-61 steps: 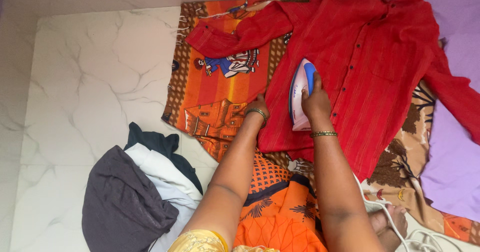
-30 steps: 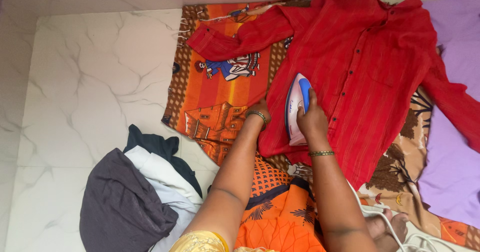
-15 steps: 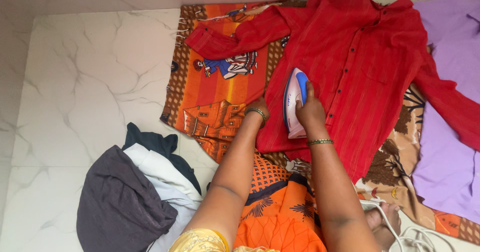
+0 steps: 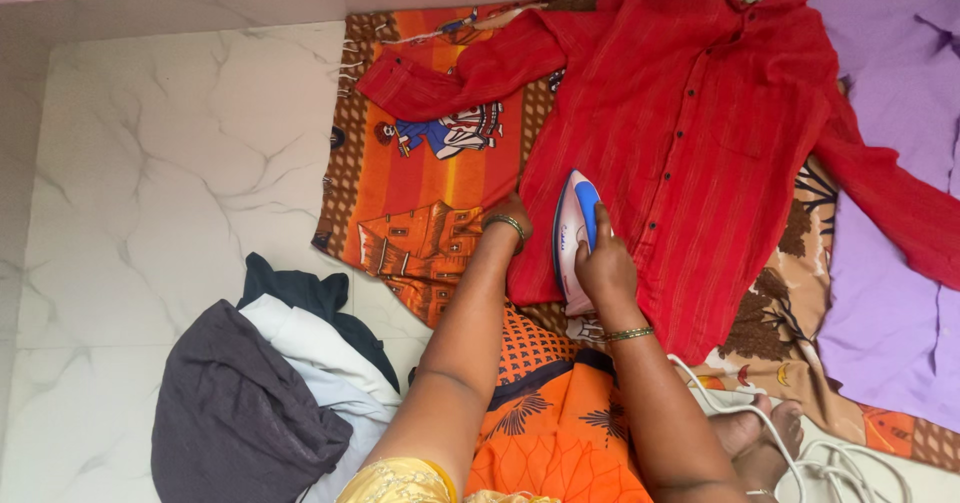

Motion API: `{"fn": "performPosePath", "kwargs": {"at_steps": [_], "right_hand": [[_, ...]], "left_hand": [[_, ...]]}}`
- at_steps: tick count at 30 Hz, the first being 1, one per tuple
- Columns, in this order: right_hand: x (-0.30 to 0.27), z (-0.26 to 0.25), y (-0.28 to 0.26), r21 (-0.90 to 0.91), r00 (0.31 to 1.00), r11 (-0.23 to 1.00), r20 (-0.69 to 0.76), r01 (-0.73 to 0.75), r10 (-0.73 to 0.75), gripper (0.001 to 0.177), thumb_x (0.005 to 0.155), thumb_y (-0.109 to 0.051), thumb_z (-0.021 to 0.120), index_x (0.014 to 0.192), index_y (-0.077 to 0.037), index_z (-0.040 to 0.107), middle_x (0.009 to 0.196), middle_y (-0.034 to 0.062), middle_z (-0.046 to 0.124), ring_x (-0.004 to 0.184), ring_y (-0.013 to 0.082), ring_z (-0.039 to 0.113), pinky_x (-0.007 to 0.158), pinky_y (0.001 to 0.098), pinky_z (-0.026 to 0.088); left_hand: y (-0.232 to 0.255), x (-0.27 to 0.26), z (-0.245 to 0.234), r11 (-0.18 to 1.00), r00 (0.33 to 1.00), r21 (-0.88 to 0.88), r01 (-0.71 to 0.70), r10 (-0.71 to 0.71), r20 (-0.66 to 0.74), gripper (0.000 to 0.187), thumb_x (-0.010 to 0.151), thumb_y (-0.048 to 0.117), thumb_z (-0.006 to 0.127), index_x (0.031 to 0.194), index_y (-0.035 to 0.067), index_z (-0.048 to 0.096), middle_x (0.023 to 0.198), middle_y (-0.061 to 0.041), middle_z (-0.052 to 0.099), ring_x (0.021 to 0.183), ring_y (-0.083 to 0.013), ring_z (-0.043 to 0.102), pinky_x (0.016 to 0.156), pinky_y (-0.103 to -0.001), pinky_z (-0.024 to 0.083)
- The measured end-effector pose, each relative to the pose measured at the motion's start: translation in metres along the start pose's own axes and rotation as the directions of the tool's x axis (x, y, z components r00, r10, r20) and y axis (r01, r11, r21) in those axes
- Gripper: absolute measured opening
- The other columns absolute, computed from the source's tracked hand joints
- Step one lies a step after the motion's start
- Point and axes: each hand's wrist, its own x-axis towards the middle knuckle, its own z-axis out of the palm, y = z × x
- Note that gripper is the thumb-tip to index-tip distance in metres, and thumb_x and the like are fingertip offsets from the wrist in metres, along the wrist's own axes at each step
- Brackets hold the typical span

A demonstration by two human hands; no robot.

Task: The person buttons a red shirt, smooths it out, and irons the front panel with an electric iron. They then flip the shirt over and continue ironing the back side.

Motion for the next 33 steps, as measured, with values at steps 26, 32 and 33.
{"fn": "performPosePath", "kwargs": {"at_steps": [26, 32, 33], "right_hand": [[0.069, 0.006, 0.005, 0.065, 0.998, 0.996, 0.010, 0.055, -0.056, 0.080, 0.093, -0.023, 0.066, 0.162, -0.021, 0.026, 0.102, 0.0301, 0.069, 0.092, 0.0495, 0.068, 0.080, 0.0592, 0.055], [0.011, 0.001, 0.009, 0.080, 0.998, 0.996, 0.048, 0.027, -0.030, 0.080, 0.091, -0.023, 0.067, 0.160, -0.021, 0.026, 0.100, 0.0322, 0.068, 0.088, 0.0507, 0.068, 0.076, 0.0595, 0.056], [0.002, 0.000, 0.007, 0.071, 0.998, 0.997, 0.063, 0.009, -0.013, 0.079, 0.092, -0.023, 0.066, 0.160, -0.022, 0.026, 0.099, 0.0316, 0.068, 0.087, 0.0504, 0.068, 0.075, 0.0595, 0.056]], "left_hand": [[-0.007, 0.017, 0.010, 1.000, 0.999, -0.006, -0.004, 0.004, -0.048, 0.074, 0.090, 0.017, 0.060, 0.154, 0.002, 0.027, 0.137, -0.029, 0.061, 0.128, -0.0383, 0.062, 0.106, -0.048, 0.050], [-0.010, 0.021, 0.011, 1.000, 0.999, -0.025, -0.015, 0.014, -0.052, 0.074, 0.088, 0.016, 0.059, 0.154, 0.003, 0.028, 0.134, -0.029, 0.064, 0.125, -0.0381, 0.065, 0.105, -0.047, 0.052], [-0.012, 0.020, 0.011, 1.000, 0.999, -0.024, -0.013, 0.011, -0.047, 0.076, 0.088, 0.016, 0.059, 0.155, 0.002, 0.026, 0.133, -0.030, 0.064, 0.125, -0.0381, 0.065, 0.104, -0.046, 0.052]]}}
